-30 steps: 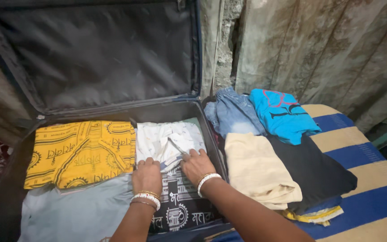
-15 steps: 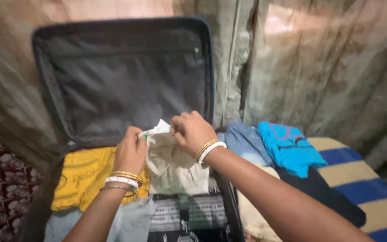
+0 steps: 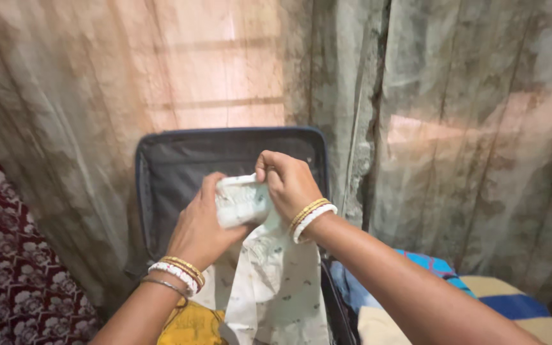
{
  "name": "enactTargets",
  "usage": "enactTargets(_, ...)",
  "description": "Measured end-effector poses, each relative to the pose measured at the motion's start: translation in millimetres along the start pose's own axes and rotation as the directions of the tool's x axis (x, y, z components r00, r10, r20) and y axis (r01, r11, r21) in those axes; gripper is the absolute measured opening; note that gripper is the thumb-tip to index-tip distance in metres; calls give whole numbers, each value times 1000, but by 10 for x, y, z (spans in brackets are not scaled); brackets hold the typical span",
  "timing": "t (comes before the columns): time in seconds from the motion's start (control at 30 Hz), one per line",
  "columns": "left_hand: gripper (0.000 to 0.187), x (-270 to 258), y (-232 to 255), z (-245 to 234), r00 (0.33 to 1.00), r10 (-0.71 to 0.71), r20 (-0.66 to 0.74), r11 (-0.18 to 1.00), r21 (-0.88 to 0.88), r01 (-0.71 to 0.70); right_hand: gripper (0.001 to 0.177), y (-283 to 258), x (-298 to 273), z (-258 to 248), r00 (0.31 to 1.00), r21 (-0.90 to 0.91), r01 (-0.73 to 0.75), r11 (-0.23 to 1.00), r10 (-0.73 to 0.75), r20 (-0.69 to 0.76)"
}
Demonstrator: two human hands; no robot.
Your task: The person folds several items of clothing including a patterned white garment, a yellow cloth, and a pink plaid shirt by hand before placing them into a black suitcase.
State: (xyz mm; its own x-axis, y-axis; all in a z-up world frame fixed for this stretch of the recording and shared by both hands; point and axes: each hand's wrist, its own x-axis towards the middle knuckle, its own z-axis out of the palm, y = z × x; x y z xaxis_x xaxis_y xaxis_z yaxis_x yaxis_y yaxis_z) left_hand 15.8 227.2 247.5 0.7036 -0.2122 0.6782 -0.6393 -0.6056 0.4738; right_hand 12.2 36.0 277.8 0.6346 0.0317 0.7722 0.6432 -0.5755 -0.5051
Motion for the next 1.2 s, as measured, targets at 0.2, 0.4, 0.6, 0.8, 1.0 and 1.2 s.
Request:
enactTargets(0.2, 24, 29, -444, -239, 935, -334, 119, 942, 65, 328, 52, -157, 104, -321, 951, -118, 290, 950, -272, 147)
enactTargets(0.4, 20, 275, -668, -257, 988, -154, 0, 979, -135, 152, 72, -9, 39, -301, 850, -638, -27, 770, 353, 390)
enactTargets(0.6, 25, 593, -862, -224, 985, -133, -109, 889, -453, 70, 61, 640, 90, -118, 715, -604, -455, 655, 673, 191)
enactTargets(0.8, 34, 719, -881, -584, 968, -234, -95, 965, 94, 243, 48, 547, 293, -249, 409, 448, -884, 131, 679, 609)
enactTargets(1.0, 33, 824, -146, -880, 983, -100, -156, 654, -755, -53, 67, -128, 501, -361, 983, 9, 175, 985, -174, -62)
enactTargets(1.2, 36, 570, 957, -1292, 790, 425, -443, 879, -7, -477, 99, -1318, 322, -723, 886, -297, 391, 871, -443, -133)
